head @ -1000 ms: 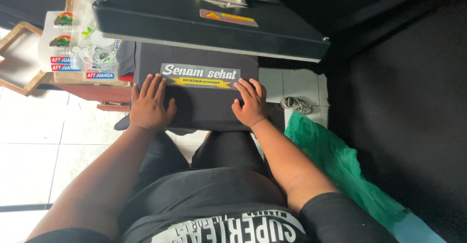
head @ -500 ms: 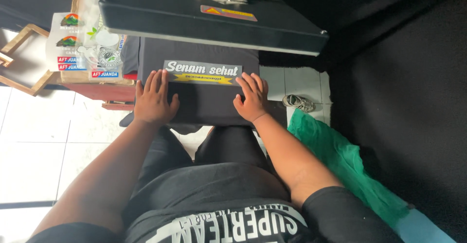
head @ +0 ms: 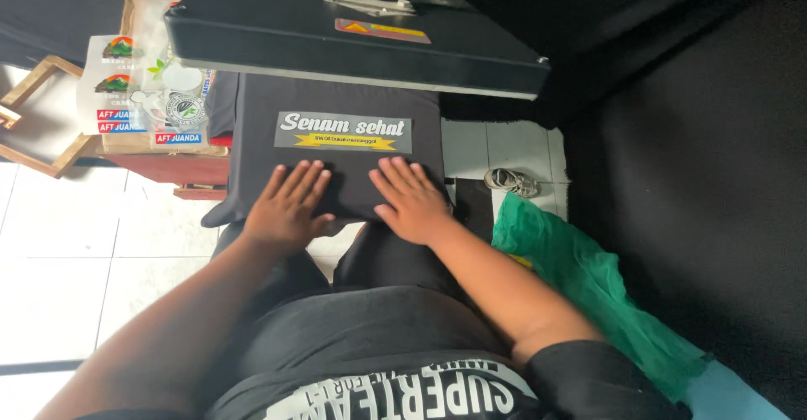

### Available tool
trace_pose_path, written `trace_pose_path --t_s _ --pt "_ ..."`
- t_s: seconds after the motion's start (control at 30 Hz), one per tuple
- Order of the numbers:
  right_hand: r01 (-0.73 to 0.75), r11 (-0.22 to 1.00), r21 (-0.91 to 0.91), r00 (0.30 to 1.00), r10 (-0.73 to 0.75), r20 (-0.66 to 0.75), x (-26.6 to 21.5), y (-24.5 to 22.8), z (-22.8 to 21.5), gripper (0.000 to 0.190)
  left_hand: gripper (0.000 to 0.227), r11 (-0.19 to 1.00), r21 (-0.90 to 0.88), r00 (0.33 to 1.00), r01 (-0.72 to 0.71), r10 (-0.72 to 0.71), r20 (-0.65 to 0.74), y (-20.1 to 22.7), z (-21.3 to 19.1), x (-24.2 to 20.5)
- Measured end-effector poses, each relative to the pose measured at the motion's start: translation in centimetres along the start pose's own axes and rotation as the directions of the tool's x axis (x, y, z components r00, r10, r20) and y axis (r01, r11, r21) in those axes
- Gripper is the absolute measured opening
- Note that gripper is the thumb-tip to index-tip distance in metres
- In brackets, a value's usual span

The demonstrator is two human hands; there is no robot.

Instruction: The person operates a heat press machine to apply a design onto a black t-shirt. They repeatedly place the t-shirt under the press, lower the heated top plate to apply pressure, and then lift the plate to check the result.

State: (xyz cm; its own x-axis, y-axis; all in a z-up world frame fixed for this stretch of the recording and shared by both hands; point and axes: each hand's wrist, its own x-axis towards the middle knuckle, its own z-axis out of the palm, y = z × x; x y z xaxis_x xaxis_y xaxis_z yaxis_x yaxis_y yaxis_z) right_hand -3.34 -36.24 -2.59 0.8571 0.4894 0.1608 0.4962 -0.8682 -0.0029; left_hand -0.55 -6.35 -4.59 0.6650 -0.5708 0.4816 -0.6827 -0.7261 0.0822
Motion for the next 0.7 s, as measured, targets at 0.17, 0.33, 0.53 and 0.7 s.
trace_pose_path --t_s 0.17,0.33,0.53,0.7 --pt "-0.179 0.984 -0.006 0.983 0.178 -0.038 -4.3 4.4 0.0 0.067 0.067 0.998 0.067 0.997 0.009 -0.003 -0.080 -3.5 -0.7 -3.1" --pt "-0.385 0.917 0.103 0.923 0.385 0.018 -2.2 5.5 -1.0 0.065 0.055 0.969 0.016 0.967 0.247 -0.246 -0.072 -4.7 -1.2 -0.3" --pt "-0.448 0.893 0.044 0.883 0.434 0.178 -0.2 5.7 -1.4 0.064 0.067 0.913 0.013 0.886 0.407 -0.399 0.237 -4.3 -1.9 0.7" --pt "-0.467 0.884 0.031 0.869 0.453 0.198 -0.1 4.7 -2.7 0.064 0.066 0.907 -0.004 0.870 0.421 -0.402 0.287 -4.0 -2.3 0.4"
